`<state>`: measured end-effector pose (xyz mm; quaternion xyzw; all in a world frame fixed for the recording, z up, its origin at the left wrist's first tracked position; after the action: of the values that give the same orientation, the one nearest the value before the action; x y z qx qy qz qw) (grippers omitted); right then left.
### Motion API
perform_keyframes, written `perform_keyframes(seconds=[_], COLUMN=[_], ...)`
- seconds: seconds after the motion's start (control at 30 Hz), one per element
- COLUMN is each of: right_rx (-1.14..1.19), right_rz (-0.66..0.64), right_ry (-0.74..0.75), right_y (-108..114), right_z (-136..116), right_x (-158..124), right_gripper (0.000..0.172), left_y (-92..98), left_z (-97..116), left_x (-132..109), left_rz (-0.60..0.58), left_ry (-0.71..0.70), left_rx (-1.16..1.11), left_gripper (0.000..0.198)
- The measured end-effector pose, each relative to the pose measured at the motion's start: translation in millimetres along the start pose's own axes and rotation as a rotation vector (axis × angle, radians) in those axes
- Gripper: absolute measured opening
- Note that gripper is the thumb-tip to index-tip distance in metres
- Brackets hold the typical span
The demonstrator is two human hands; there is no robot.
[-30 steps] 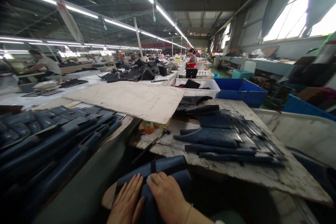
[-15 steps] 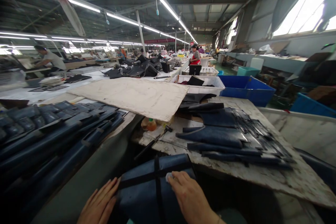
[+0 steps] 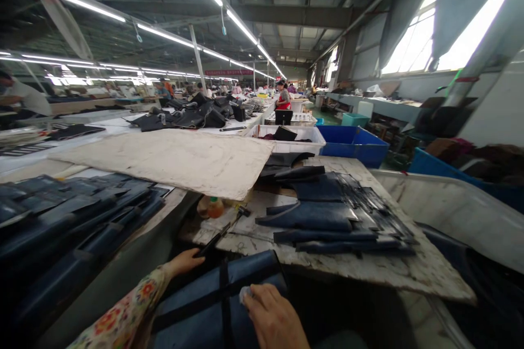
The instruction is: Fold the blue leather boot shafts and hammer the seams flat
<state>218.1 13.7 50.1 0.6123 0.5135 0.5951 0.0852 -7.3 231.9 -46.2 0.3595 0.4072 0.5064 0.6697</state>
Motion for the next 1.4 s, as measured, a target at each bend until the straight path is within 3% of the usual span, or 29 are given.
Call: perform_keyframes(seconds=[0.1,0.2,0.33,0.47,0.67,0.8,0.87,0.97,1.13,1.23,1.33,1.4], right_rx=[-0.025,-0.047,-0.055,-0.032,-0.014,-0.004,0.015,0.025,-0.029,-0.037,-0.043,-0.046], right_rz=[0.015,0.013,0.021,0.021,0.021,0.029,0.014,-0.036,-0.082,-0.110,-0.114,-0.106], right_ry=[0.002,0.007,-0.005,-0.012,-0.024,-0.052,-0.061,-0.077,-0.086,-0.066,-0.061,-0.062], right_y=[-6.3,-14.0,-15.2,-8.4,-2.1,2.2,4.6,6.3,3.5,0.5,0.9,2.3], right_z=[1.8,0.8,0.1,-1.7,-7.3,-9.4,-10.9,-11.3,-6.7,-6.2,-5.9,-5.5], right_x=[-3.9,-7.1,-7.8,-3.1,1.7,-1.1,-4.7,-13.5,-27.3,-30.0,-30.2,-30.2], right_gripper=[0.037,0.037,0.038,0.038,0.037,0.040,0.039,0.041,0.046,0.047,0.047,0.047], left_y=[-17.5,-18.3,-2.5,20.9,63.2,92.6,98.9,93.6,58.6,51.7,61.7,63.2], left_z=[4.5,10.2,14.4,13.9,-2.4,-10.3,-9.8,-4.5,-9.4,-17.6,-16.3,-9.1], left_x=[11.3,19.9,22.8,5.8,-55.5,-112.1,-146.4,-199.8,-263.5,-283.6,-293.1,-293.6], left_rz=[-0.064,-0.037,0.053,0.103,0.166,0.276,0.277,0.208,0.053,0.087,0.199,0.201], left_ry=[-0.004,0.002,0.010,-0.041,-0.094,-0.105,-0.091,-0.037,0.213,0.316,0.267,0.200], left_rx=[0.021,0.041,0.063,0.053,0.042,-0.068,-0.197,-0.379,-0.536,-0.625,-0.667,-0.623], left_gripper=[0.019,0.022,0.021,0.033,0.038,0.038,0.040,0.045,0.059,0.063,0.057,0.052])
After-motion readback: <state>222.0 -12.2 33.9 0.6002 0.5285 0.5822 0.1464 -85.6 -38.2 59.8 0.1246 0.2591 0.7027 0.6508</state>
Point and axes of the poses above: each hand's wrist, its own x-axis towards the middle knuckle, its own y-axis out of the back of the hand, z = x × y, the point moved 6 cm from there along x, towards the middle knuckle, and after that the axes turned 11 degrees about z, right-handed, at the moved point
